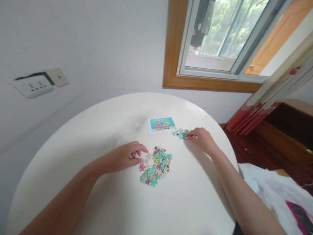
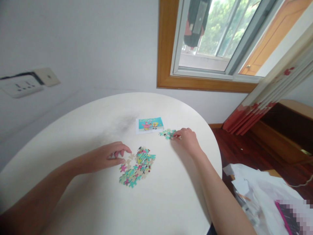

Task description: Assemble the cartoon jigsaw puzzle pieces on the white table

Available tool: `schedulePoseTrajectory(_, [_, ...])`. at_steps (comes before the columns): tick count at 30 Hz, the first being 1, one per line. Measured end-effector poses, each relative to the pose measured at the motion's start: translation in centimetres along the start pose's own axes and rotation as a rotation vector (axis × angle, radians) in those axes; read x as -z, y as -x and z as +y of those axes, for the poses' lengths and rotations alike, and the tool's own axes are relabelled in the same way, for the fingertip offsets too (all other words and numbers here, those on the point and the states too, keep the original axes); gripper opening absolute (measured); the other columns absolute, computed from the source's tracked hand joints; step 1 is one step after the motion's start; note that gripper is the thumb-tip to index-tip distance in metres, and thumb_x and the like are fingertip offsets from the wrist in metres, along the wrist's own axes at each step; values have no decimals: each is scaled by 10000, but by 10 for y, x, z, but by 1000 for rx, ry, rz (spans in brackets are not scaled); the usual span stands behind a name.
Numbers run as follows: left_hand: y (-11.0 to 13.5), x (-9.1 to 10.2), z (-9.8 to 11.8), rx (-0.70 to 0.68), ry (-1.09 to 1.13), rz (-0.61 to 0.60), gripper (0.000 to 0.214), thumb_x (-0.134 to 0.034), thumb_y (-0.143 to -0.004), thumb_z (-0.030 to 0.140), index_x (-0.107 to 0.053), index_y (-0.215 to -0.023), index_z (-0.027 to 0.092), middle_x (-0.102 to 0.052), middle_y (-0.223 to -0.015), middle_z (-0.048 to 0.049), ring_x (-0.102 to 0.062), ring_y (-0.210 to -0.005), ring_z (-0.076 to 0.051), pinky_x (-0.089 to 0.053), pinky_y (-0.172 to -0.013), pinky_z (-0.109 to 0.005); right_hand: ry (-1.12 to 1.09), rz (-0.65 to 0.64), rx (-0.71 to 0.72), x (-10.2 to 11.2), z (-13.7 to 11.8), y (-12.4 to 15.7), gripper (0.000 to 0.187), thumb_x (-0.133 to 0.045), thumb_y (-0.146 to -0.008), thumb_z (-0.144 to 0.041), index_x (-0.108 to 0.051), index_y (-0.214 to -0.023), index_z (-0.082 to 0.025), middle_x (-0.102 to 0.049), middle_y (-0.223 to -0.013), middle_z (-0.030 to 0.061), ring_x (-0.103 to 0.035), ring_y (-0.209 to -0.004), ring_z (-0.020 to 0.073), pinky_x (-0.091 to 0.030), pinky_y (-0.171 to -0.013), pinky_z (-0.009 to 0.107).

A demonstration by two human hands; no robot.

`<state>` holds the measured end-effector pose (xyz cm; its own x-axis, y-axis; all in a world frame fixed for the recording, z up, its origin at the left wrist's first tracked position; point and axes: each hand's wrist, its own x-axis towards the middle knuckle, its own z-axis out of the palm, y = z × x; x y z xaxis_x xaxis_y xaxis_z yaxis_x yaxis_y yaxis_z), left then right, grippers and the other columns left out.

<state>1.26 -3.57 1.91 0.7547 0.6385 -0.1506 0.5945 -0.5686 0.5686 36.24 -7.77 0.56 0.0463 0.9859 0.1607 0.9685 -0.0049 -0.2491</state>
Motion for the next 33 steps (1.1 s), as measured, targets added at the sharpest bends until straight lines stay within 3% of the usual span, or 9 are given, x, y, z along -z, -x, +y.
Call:
schedulePoseTrajectory(5, [1,-1,-1,-13,-3,4,327,-501,-831,349,-603,-1107,205,-594,-912,-28,-586,-796,-159,-461,-719,-243,11,-23,23,-1,-1,2,163,-631,-796,-231,-753,-895,-271,-697,-861,36,-592,-810,184,-408,-716,271])
schedulePoseTrajectory(13, [1,1,2,-13,-1,1,321,-508,-832,344,-604,-1104,203,-594,-904,-27,-588,-794,-163,-457,-717,-249,-7,46,88,0,-4,4,120,-675,-784,-217,-743,-880,-241,-684,-863,65,-575,-832,209,-409,-748,311])
schedulePoseTrajectory(17, [1,1,2,-14,-1,3,320,-509,-834,332,-603,-1109,197,-590,-903,-26,-585,-797,-162,-453,-720,-248,-133,81,302,-7,-33,10,156,-624,-826,-174,-727,-930,-228,-677,-919,70,-564,-879,209,-405,-807,340])
schedulePoseTrajectory(21, [1,-1,2,-22,-11,15,316,-503,-831,314,-598,-1113,206,-588,-900,-20,-580,-787,-159,-449,-714,-247,-214,10,478,-21,-68,18,233,-597,-866,-226,-695,-1077,-243,-651,-967,69,-556,-920,206,-393,-845,362])
schedulePoseTrajectory(26, [0,-2,2,-22,-18,29,310,-498,-834,316,-596,-1105,199,-589,-913,-25,-578,-800,-163,-445,-721,-249,-259,-21,458,-32,-81,19,173,-622,-857,-256,-713,-1002,-229,-640,-948,69,-552,-920,207,-393,-846,364])
schedulePoseTrajectory(31, [2,-1,2,-33,-19,29,307,-499,-841,325,-599,-1101,195,-592,-916,-28,-573,-797,-161,-440,-725,-248,-377,-52,439,-31,-78,17,87,-647,-805,-157,-715,-818,-210,-638,-869,44,-563,-878,186,-404,-850,342])
schedulePoseTrajectory(33, [1,-3,1,-35,-26,47,287,-495,-847,312,-608,-1083,193,-589,-896,-25,-568,-780,-158,-435,-717,-249,-387,-58,429,-29,-78,17,95,-647,-806,-160,-719,-842,-212,-641,-875,45,-563,-884,188,-402,-855,348])
